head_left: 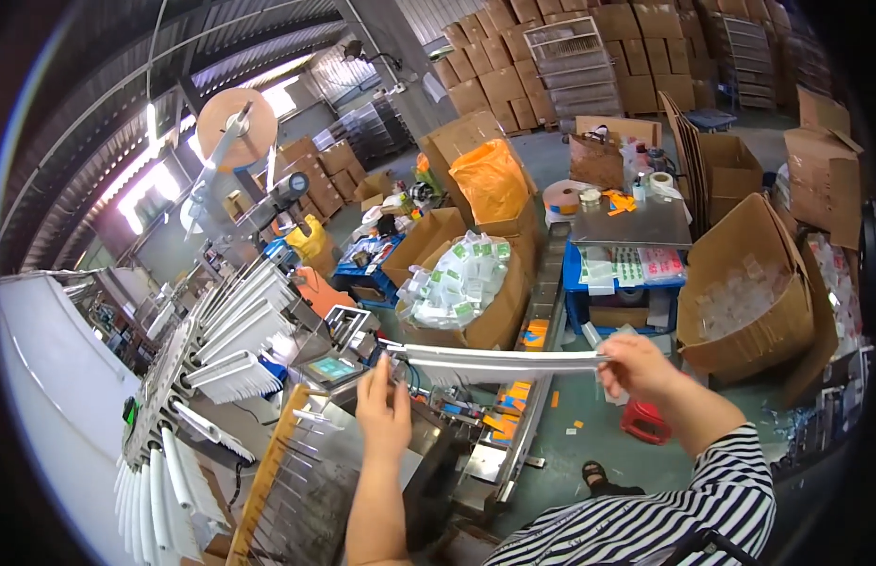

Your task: Operating a plastic container packaging machine and organizing packed items.

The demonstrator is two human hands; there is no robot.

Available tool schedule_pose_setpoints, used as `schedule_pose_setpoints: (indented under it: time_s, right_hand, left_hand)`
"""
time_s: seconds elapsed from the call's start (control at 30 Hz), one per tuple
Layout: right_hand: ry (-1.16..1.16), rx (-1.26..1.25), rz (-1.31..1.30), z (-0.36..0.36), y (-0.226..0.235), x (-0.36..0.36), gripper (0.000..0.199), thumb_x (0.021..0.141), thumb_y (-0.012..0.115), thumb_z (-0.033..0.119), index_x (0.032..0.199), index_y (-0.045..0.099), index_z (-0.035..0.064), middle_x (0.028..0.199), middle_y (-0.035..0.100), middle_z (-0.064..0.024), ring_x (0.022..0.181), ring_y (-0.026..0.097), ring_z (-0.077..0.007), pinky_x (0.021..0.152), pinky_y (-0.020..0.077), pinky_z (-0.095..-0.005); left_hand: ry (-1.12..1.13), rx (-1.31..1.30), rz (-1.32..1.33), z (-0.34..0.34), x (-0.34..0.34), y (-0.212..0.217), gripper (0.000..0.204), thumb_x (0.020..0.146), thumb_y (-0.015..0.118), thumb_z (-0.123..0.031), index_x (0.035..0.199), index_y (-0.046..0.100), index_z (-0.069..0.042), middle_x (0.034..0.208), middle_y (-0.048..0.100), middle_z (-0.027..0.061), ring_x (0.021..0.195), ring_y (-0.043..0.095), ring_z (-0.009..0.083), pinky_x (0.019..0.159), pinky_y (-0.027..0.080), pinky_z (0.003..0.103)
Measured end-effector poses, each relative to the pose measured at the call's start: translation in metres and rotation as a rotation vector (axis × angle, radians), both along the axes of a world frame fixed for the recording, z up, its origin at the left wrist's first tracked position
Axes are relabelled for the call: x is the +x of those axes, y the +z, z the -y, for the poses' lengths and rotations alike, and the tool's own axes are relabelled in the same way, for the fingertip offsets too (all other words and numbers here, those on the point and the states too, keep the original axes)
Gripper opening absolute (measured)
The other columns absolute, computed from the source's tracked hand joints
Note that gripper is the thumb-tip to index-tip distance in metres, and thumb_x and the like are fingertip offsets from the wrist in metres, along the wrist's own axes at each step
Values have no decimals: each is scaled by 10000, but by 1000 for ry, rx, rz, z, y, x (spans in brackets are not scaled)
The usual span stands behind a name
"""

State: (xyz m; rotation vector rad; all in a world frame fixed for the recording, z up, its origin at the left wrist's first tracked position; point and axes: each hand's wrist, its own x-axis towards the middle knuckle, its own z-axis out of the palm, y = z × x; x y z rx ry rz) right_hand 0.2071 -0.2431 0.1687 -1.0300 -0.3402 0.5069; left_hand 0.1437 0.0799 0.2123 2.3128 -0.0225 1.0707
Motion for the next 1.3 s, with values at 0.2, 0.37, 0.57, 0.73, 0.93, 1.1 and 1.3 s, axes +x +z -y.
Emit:
schedule_pose_setpoints:
  time_s: [0.2,0.37,0.57,0.73,0.93,1.1,1.3]
  right_hand:
    - [22,-77,41,35,40,-10,218,813,400,182,742,495,-1,568,519,-77,441,501,-120,403,418,-210]
    - [-325,-171,328,39,44,-12,127,750,505,106,775,543,-12,611,540,-99,483,522,-135,432,437,-229]
    - [-203,291,349,10,35,-4,212,772,518,193,800,547,-15,673,531,-75,618,521,-135,540,421,-230]
    - [-205,295,362,-4,39,0,238,791,489,219,817,540,-13,749,559,-97,650,533,-165,570,418,-271]
    - [-154,327,264,-25,35,22,203,787,481,191,803,523,-7,683,555,-102,615,550,-167,587,455,-268]
    - [-151,398,192,-49,31,60,187,794,470,177,808,519,-3,663,559,-88,582,551,-156,556,457,-257]
    - [-127,475,92,-100,24,148,193,796,466,189,773,533,10,644,560,-65,544,547,-118,496,458,-236]
  left_hand:
    - [-128,603,267,-10,0,8,244,608,615,-59,844,551,-57,745,520,58,664,495,222,570,384,321]
    - [-197,539,317,10,-17,-9,195,579,609,-52,762,542,-63,692,514,49,590,481,217,525,372,318]
    - [-63,104,306,28,-23,-36,165,642,569,-1,806,562,-16,743,562,98,641,529,232,599,416,302]
    - [-284,-290,265,31,-31,-31,416,668,414,18,1083,422,50,1075,464,181,1033,432,251,874,317,322]
    - [-293,-295,241,16,-31,-25,515,631,429,5,1136,348,70,1131,421,167,1065,394,228,899,278,312]
    - [-255,-220,166,1,-4,-9,514,647,464,-12,1144,346,49,1130,426,163,1052,410,252,879,300,297]
    - [-32,42,88,-31,18,-7,632,646,517,-48,1196,221,52,1166,347,228,1069,362,336,891,278,356]
